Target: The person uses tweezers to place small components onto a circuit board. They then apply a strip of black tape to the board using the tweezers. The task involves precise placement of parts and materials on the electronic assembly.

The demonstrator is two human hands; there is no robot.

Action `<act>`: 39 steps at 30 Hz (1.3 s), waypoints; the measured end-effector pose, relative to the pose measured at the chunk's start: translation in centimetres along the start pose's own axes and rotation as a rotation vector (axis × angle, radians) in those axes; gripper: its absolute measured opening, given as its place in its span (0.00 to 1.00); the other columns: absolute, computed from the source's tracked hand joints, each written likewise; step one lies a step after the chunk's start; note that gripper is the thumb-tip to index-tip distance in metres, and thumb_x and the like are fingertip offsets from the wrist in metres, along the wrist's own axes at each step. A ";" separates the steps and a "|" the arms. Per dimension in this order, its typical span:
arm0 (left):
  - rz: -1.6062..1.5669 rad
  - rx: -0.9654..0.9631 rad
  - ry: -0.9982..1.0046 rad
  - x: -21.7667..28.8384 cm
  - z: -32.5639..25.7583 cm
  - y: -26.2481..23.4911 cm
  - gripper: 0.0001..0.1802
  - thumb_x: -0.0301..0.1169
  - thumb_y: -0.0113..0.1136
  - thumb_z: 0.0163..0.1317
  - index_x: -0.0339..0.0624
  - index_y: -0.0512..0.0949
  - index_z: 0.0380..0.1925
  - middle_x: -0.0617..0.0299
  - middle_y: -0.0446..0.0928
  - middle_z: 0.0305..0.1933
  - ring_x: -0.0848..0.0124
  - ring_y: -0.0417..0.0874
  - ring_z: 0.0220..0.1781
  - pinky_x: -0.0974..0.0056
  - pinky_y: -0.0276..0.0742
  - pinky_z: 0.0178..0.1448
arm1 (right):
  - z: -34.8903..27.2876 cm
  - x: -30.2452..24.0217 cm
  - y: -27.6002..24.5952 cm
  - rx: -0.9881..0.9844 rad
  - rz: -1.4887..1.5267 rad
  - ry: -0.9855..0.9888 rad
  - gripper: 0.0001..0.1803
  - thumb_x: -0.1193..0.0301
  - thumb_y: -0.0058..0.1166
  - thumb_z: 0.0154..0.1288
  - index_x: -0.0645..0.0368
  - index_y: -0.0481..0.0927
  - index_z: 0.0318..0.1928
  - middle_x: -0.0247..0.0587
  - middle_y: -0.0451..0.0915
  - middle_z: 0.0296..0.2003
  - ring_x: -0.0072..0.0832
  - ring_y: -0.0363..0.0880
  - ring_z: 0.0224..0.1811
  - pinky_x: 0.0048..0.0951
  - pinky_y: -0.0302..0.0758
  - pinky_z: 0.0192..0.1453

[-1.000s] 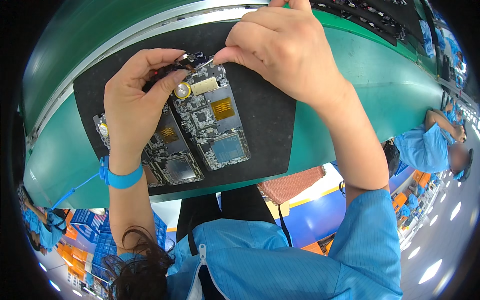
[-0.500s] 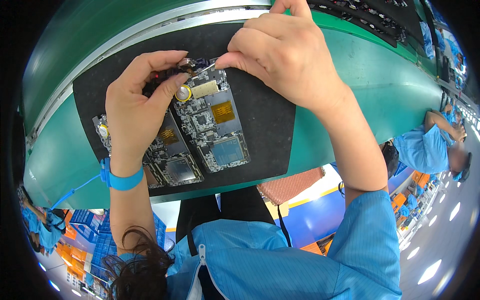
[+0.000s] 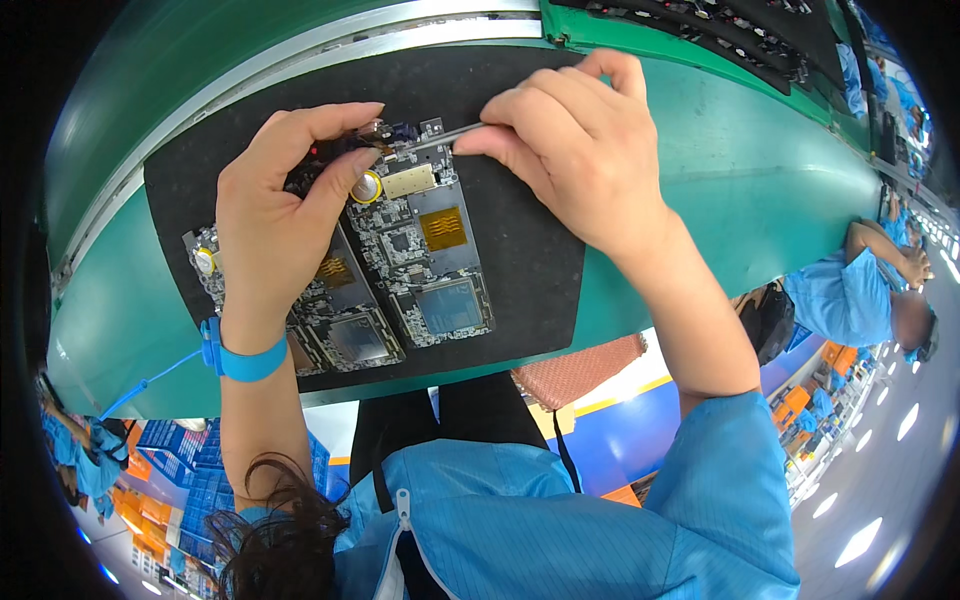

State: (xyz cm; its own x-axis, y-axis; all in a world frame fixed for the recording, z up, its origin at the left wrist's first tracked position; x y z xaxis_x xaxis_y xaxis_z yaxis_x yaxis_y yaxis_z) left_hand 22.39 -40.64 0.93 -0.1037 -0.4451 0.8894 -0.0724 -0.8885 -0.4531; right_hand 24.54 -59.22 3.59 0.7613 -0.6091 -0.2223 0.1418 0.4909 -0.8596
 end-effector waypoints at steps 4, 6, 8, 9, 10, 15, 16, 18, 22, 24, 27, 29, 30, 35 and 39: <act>0.010 0.008 0.011 0.0 0.1 0.0 0.17 0.19 0.67 0.58 0.42 0.85 0.47 0.62 0.83 0.39 0.75 0.83 0.38 0.71 0.77 0.45 | -1.3 -0.7 0.1 0.029 0.015 0.084 0.15 0.61 0.72 0.50 0.50 0.78 0.30 0.25 0.78 0.24 0.26 0.76 0.26 0.31 0.66 0.42; 0.014 0.011 0.006 0.0 0.1 0.0 0.16 0.19 0.67 0.58 0.42 0.86 0.47 0.62 0.83 0.39 0.75 0.82 0.38 0.71 0.77 0.45 | -1.3 -1.2 0.3 0.074 -0.019 0.021 0.15 0.61 0.72 0.51 0.50 0.78 0.32 0.25 0.78 0.25 0.26 0.76 0.25 0.29 0.65 0.39; 0.014 0.010 0.016 0.0 0.1 -0.1 0.16 0.19 0.67 0.58 0.42 0.86 0.47 0.62 0.83 0.39 0.75 0.82 0.38 0.71 0.77 0.45 | -1.3 -1.4 0.4 0.084 -0.056 0.016 0.15 0.60 0.71 0.51 0.50 0.78 0.32 0.24 0.78 0.25 0.25 0.76 0.26 0.30 0.64 0.39; 0.005 0.005 -0.010 0.0 0.1 0.0 0.16 0.19 0.67 0.58 0.42 0.86 0.47 0.62 0.83 0.39 0.75 0.82 0.39 0.71 0.77 0.45 | -1.3 -1.4 0.5 0.090 -0.073 0.013 0.15 0.60 0.71 0.52 0.50 0.78 0.32 0.24 0.78 0.25 0.24 0.76 0.26 0.30 0.63 0.39; -0.004 0.000 -0.035 0.0 0.1 0.0 0.16 0.19 0.67 0.58 0.42 0.86 0.47 0.62 0.83 0.39 0.75 0.82 0.39 0.71 0.77 0.45 | -1.3 -1.5 0.6 0.092 -0.081 -0.001 0.15 0.60 0.71 0.52 0.50 0.78 0.33 0.24 0.78 0.25 0.24 0.76 0.26 0.30 0.63 0.39; -0.002 -0.009 -0.041 0.0 0.0 0.0 0.16 0.19 0.67 0.58 0.42 0.86 0.47 0.62 0.83 0.39 0.75 0.82 0.39 0.70 0.76 0.46 | -1.4 -1.7 0.7 0.054 -0.105 -0.032 0.16 0.62 0.73 0.52 0.52 0.78 0.35 0.27 0.82 0.27 0.24 0.77 0.25 0.28 0.63 0.39; 0.003 -0.011 -0.038 -0.1 0.0 0.0 0.16 0.19 0.67 0.58 0.42 0.86 0.47 0.62 0.83 0.39 0.75 0.82 0.40 0.70 0.77 0.46 | -1.4 -1.8 0.6 0.059 -0.107 -0.040 0.16 0.62 0.73 0.52 0.52 0.78 0.35 0.27 0.82 0.27 0.24 0.77 0.25 0.29 0.63 0.39; 0.010 -0.012 -0.030 -0.3 0.1 0.0 0.16 0.19 0.67 0.58 0.42 0.86 0.47 0.62 0.83 0.39 0.75 0.82 0.40 0.70 0.77 0.47 | -1.3 -1.9 0.6 0.068 -0.113 -0.055 0.16 0.62 0.73 0.52 0.52 0.79 0.35 0.27 0.82 0.27 0.23 0.77 0.25 0.29 0.63 0.40; 0.011 -0.003 -0.002 -0.2 0.1 0.0 0.16 0.19 0.67 0.57 0.41 0.86 0.47 0.61 0.84 0.40 0.74 0.83 0.41 0.70 0.77 0.48 | -1.7 -1.6 1.0 0.140 -0.115 -0.090 0.15 0.60 0.72 0.52 0.49 0.79 0.35 0.24 0.79 0.28 0.21 0.75 0.26 0.32 0.62 0.44; 0.011 -0.003 0.010 -0.1 0.1 0.0 0.16 0.19 0.67 0.57 0.41 0.86 0.47 0.61 0.84 0.40 0.74 0.83 0.41 0.70 0.78 0.48 | -1.7 -1.5 1.1 0.146 -0.113 -0.111 0.15 0.61 0.72 0.52 0.49 0.79 0.35 0.24 0.79 0.28 0.21 0.75 0.26 0.32 0.62 0.44; 0.016 -0.008 0.022 -0.1 0.1 0.0 0.16 0.18 0.67 0.57 0.41 0.86 0.46 0.61 0.84 0.40 0.73 0.84 0.42 0.70 0.78 0.49 | -1.5 -1.4 1.2 0.113 -0.097 -0.102 0.15 0.61 0.71 0.53 0.50 0.78 0.34 0.24 0.79 0.28 0.22 0.75 0.26 0.32 0.62 0.44; 0.019 -0.005 0.028 -0.2 0.1 0.0 0.16 0.18 0.67 0.57 0.41 0.86 0.46 0.61 0.84 0.40 0.73 0.84 0.42 0.70 0.77 0.49 | -1.4 -1.4 1.2 0.115 -0.099 -0.118 0.15 0.61 0.71 0.53 0.50 0.78 0.34 0.24 0.79 0.28 0.22 0.75 0.25 0.32 0.62 0.44; 0.018 -0.007 0.026 -0.2 0.1 0.0 0.16 0.18 0.67 0.57 0.41 0.86 0.47 0.61 0.84 0.40 0.73 0.83 0.42 0.70 0.77 0.49 | -1.3 -1.4 1.2 0.116 -0.102 -0.125 0.15 0.61 0.71 0.53 0.50 0.78 0.33 0.25 0.80 0.28 0.22 0.75 0.25 0.32 0.62 0.44; 0.015 -0.006 0.034 -0.1 0.1 0.0 0.16 0.18 0.67 0.57 0.41 0.86 0.46 0.61 0.84 0.40 0.73 0.83 0.41 0.70 0.77 0.49 | -1.6 -1.4 1.2 0.109 -0.084 -0.148 0.15 0.62 0.71 0.52 0.51 0.78 0.33 0.26 0.80 0.29 0.23 0.75 0.25 0.31 0.65 0.42; 0.010 -0.004 0.038 -0.2 0.1 0.1 0.16 0.18 0.67 0.57 0.41 0.86 0.46 0.61 0.84 0.41 0.73 0.84 0.42 0.69 0.78 0.49 | -1.6 -1.5 1.3 0.078 -0.099 -0.216 0.14 0.63 0.70 0.53 0.53 0.78 0.34 0.28 0.81 0.30 0.23 0.75 0.25 0.30 0.68 0.40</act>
State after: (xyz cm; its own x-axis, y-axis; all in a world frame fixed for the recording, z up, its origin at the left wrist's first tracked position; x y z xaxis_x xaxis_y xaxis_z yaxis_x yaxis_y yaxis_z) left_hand 22.51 -40.61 0.71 -0.1420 -0.4494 0.8820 -0.0749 -0.8836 -0.4623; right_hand 22.58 -58.67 2.12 0.8575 -0.5138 -0.0280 0.2648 0.4872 -0.8322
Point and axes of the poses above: each hand's wrist, its own z-axis towards the middle knuckle, its own y-axis out of the palm, x = y × z, the point moved 7 cm from there along z, towards the middle knuckle
